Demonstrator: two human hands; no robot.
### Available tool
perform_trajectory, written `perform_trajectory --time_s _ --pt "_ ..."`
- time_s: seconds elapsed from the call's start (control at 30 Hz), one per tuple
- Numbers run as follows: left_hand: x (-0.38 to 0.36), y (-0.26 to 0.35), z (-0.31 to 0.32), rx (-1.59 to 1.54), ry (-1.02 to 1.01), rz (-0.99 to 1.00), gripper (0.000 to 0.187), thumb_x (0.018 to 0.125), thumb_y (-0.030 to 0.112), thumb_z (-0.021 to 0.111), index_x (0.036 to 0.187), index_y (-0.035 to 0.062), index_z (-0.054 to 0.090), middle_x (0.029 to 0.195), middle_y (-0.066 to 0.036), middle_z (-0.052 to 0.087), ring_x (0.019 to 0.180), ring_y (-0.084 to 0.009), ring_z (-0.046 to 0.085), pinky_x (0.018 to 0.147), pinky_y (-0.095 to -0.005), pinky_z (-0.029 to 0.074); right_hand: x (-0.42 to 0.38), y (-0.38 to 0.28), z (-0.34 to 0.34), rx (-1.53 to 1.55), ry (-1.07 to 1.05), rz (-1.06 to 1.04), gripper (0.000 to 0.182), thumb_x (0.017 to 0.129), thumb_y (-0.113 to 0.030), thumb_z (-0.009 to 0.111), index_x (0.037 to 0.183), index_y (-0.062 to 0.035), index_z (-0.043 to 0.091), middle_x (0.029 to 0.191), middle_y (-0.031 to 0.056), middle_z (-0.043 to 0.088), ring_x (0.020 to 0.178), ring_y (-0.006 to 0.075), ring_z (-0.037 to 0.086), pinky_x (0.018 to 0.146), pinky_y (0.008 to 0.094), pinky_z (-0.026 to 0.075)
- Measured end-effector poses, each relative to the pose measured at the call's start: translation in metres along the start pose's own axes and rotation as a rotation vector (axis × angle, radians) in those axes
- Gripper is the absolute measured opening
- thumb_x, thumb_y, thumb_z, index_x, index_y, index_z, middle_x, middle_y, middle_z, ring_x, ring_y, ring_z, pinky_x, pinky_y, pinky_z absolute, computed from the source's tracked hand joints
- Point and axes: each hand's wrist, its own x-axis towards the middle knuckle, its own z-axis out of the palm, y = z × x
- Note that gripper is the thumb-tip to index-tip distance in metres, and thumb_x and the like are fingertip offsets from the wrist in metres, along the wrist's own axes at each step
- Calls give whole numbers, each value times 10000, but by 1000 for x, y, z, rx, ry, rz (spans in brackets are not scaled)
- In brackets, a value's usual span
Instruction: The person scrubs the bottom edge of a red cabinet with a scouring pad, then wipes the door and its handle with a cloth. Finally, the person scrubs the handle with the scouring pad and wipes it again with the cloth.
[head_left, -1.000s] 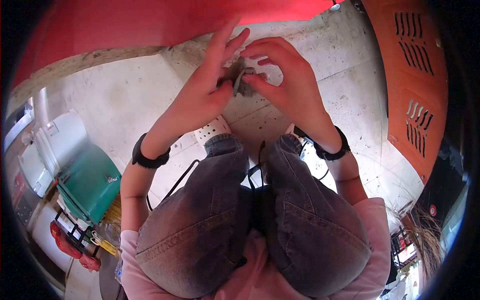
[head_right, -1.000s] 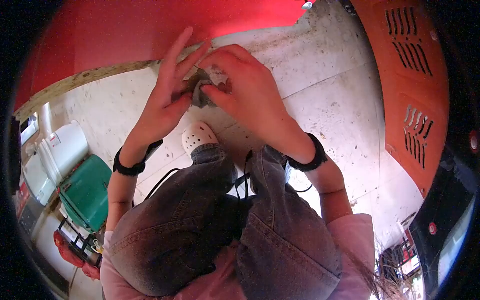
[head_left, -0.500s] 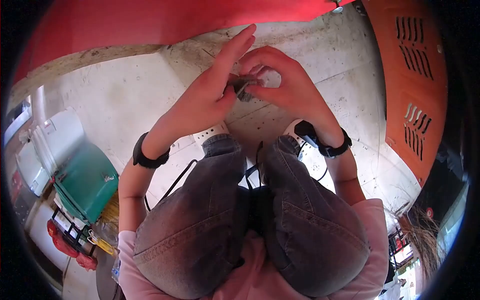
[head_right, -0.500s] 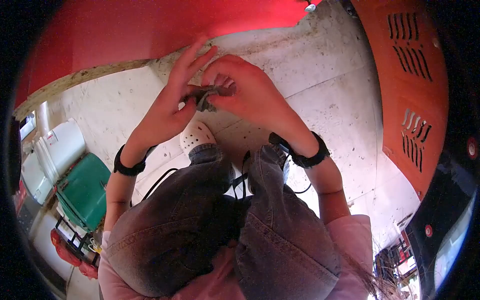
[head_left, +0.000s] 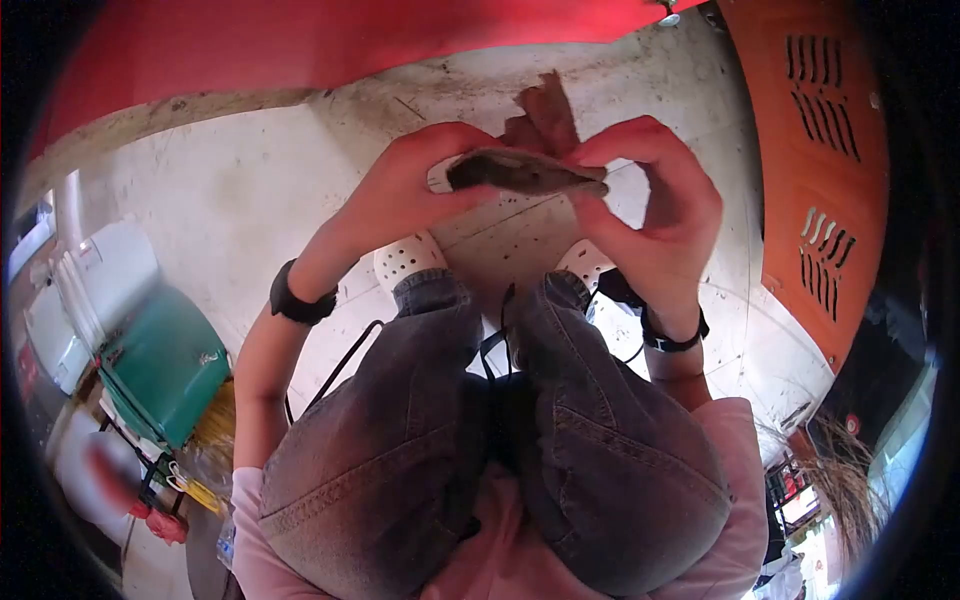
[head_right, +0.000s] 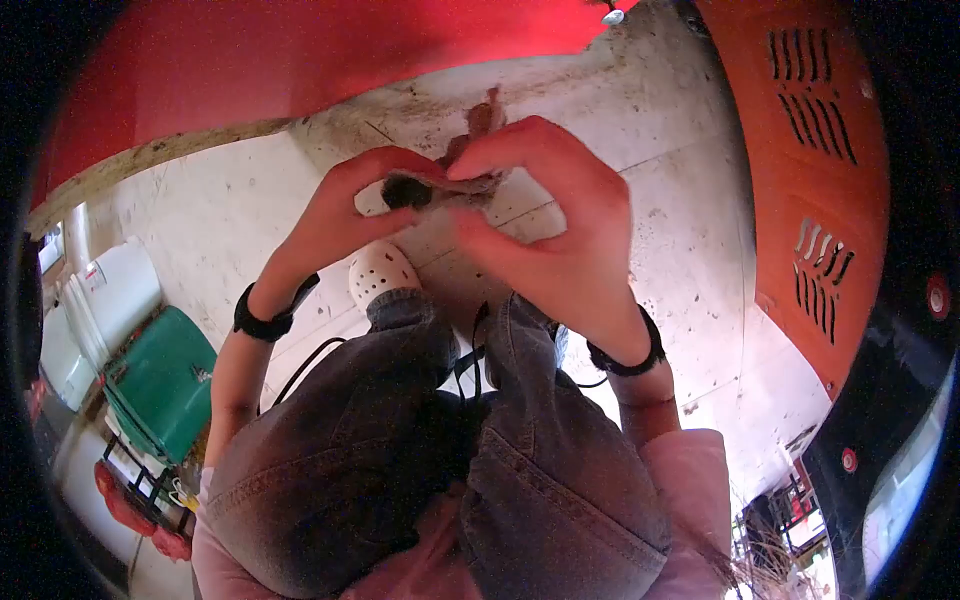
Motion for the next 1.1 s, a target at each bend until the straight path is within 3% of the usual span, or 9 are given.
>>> perform_trajectory --time_s 0.13,0.23,0.43,0.53,0.63,0.73,0.83,1.1 --pt "2 -6 8 110 128 1 306 741 88 611 1039 46 560 963 -99 596 881 -227 581 763 -324 460 -3 -2 -7 11 58 38 246 629 44 636 864 -24 612 856 71 620 799 155 597 734 261 461" --pt "3 2 5 76 109 -78 353 723 73 601 1067 55 524 964 -116 590 874 -248 576 769 -324 460 -6 0 -9 60 79 87 230 658 57 629 876 -9 598 865 73 621 800 141 596 740 253 461" --pt "0 8 17 150 170 15 474 719 72 606 1150 98 412 962 -148 583 911 -282 576 782 -336 464 -10 -3 -7 195 99 147 222 682 65 637 888 10 577 858 72 614 810 138 601 738 248 468" --pt "-2 5 15 151 142 -85 468 719 69 613 1138 93 405 974 -134 588 913 -280 584 790 -344 464 -10 -7 -8 206 116 138 222 685 67 638 891 10 575 848 64 608 801 133 600 738 245 472" --pt "-4 -3 10 123 236 -52 419 715 51 614 1094 74 436 965 -125 594 895 -275 591 794 -328 461 -10 -4 -14 154 162 137 225 690 73 637 897 11 575 853 61 606 795 129 598 740 244 475" --pt "-6 -3 -3 99 274 -63 353 716 9 625 1049 39 511 1019 -72 572 923 -162 560 815 -274 431 -10 1 -24 90 210 178 224 699 78 636 904 12 575 864 62 608 804 124 594 745 241 475" --pt "-7 11 -16 116 327 -30 252 707 29 622 951 32 561 914 -91 615 889 -198 597 796 -276 445 -11 10 -31 35 243 140 214 711 73 641 907 13 578 871 62 612 816 127 592 751 243 472" --pt "-16 57 -26 237 566 109 260 716 -64 561 932 59 636 925 -47 648 872 -174 605 798 -261 450 -12 4 -31 -162 337 56 195 695 48 666 878 9 610 850 66 632 807 129 600 760 245 467"
